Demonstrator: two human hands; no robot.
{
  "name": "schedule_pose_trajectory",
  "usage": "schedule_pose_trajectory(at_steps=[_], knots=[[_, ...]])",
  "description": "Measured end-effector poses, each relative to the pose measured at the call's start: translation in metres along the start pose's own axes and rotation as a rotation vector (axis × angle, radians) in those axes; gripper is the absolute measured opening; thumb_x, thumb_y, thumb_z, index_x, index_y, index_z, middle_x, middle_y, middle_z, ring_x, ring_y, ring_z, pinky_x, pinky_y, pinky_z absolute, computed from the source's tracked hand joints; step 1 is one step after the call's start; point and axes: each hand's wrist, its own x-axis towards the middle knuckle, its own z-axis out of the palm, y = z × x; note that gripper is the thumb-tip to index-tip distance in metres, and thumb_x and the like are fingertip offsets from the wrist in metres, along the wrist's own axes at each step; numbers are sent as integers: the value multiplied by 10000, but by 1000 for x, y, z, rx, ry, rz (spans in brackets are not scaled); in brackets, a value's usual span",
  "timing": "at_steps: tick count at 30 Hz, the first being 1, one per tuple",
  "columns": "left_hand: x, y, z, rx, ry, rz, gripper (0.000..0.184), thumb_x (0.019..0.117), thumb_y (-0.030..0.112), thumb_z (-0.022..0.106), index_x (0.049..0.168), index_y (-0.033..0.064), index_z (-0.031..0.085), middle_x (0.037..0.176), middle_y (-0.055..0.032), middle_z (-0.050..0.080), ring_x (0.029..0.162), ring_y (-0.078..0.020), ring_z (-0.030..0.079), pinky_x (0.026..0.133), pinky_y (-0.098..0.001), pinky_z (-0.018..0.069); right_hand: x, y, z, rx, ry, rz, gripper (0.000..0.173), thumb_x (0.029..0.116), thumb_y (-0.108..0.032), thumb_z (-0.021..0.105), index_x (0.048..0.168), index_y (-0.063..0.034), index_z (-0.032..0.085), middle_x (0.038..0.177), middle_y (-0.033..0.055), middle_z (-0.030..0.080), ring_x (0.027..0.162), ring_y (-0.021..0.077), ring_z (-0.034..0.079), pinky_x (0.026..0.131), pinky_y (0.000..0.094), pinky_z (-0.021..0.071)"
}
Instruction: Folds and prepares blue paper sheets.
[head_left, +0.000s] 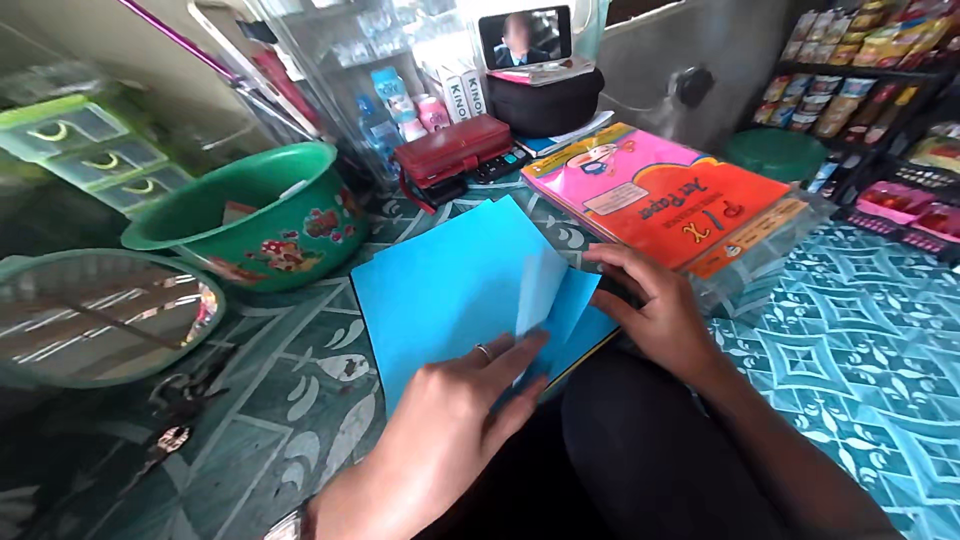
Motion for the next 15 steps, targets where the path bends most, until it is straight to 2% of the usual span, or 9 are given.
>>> schedule_pose_trajectory(at_steps=[2, 5, 9, 10, 11, 13, 14, 15], knots=[[-1, 0, 1, -16, 35, -21, 309, 1012, 237, 532, 1170, 105, 762, 1009, -68, 776, 854, -131, 743, 693, -260, 585, 0, 1, 1, 1, 4, 15, 430, 954, -286, 717, 1296, -32, 658, 1269, 103, 673, 1134, 130, 665, 969, 285, 568], [-1, 0, 2, -27, 86, -82, 273, 997, 224, 534, 1038, 91, 769, 800, -36, 724, 679, -71, 658, 601, -201, 520, -1, 1, 0, 4, -5, 55, 473, 950, -324, 723, 1322, -45, 633, 1257, 91, 665, 1052, 106, 669, 917, 269, 579], [-1, 0, 3, -45, 86, -143, 242, 1000, 276, 549, 949, 104, 712, 702, 5, 644, 604, -30, 595, 540, -181, 481, 0, 5, -6, 81, -66, 78, 489, 941, -325, 732, 1337, -57, 631, 1314, 73, 652, 1121, 96, 657, 958, 272, 572], [-1, 0, 4, -46, 89, -146, 233, 1004, 280, 551, 970, 101, 698, 700, 7, 639, 592, -31, 588, 530, -185, 480, -1, 5, -7, 109, -79, 89, 491, 941, -322, 732, 1343, -60, 627, 1324, 68, 649, 1140, 96, 652, 972, 277, 568], [-1, 1, 4, -39, 91, -137, 226, 1013, 266, 544, 1045, 91, 683, 697, 4, 636, 569, -41, 579, 511, -198, 479, 0, 5, -8, 135, -91, 103, 493, 943, -325, 731, 1346, -65, 623, 1324, 64, 650, 1147, 96, 653, 977, 280, 569], [1, 1, 4, 1, 95, -69, 330, 1024, 176, 500, 1302, 60, 634, 703, -34, 628, 509, -96, 533, 461, -242, 452, 0, 6, -9, 166, -107, 133, 489, 949, -332, 721, 1354, -75, 622, 1324, 56, 653, 1144, 91, 658, 967, 282, 575], [2, 2, 4, 40, 85, -28, 380, 1012, 126, 470, 1356, 74, 622, 761, -62, 663, 510, -128, 552, 453, -265, 463, 0, 6, -10, 171, -110, 138, 483, 954, -332, 715, 1354, -78, 622, 1327, 54, 652, 1148, 87, 658, 968, 280, 574], [1, 2, 4, 72, 78, 6, 401, 988, 89, 450, 1336, 91, 650, 827, -93, 696, 536, -164, 595, 457, -290, 480, 0, 7, -9, 171, -109, 126, 472, 961, -327, 708, 1350, -73, 625, 1324, 58, 654, 1150, 86, 656, 970, 277, 573]])
